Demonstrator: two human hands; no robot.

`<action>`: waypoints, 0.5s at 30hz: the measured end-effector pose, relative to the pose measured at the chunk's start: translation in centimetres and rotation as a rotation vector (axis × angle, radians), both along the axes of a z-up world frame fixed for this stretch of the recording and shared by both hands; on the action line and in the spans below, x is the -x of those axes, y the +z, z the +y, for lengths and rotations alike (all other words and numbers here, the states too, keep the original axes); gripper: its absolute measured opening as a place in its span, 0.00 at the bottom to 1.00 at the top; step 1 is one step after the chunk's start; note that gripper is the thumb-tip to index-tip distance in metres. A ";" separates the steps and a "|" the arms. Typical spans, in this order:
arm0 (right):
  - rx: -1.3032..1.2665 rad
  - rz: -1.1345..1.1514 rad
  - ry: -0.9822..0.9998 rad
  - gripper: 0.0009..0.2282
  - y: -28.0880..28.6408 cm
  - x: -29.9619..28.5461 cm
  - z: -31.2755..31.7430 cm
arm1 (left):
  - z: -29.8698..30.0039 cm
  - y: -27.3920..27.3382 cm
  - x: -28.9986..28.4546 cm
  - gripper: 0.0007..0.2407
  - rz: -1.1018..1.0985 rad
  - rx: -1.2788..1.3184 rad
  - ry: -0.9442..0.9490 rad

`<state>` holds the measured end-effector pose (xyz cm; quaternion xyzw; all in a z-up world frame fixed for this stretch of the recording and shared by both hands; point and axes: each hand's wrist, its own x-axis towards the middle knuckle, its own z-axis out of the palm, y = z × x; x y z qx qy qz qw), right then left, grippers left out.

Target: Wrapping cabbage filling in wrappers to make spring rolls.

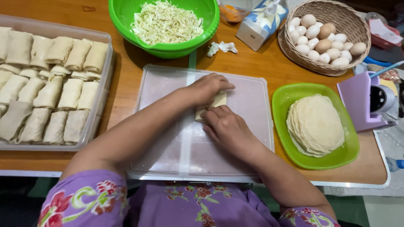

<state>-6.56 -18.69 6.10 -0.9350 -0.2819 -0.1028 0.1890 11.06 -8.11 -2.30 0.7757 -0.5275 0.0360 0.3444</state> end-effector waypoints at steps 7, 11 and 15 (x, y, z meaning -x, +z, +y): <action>-0.009 -0.014 -0.025 0.10 -0.3 0.1 -0.1 | -2.4 0.9 -2.2 0.16 0.187 -0.292 -0.084; -0.030 -0.023 -0.024 0.10 -0.1 0.3 0.0 | -2.4 1.9 -2.9 0.09 0.108 -0.315 -0.180; -0.024 -0.029 -0.018 0.10 -0.1 0.3 -0.1 | -2.3 3.5 -3.0 0.05 0.333 -0.402 -0.149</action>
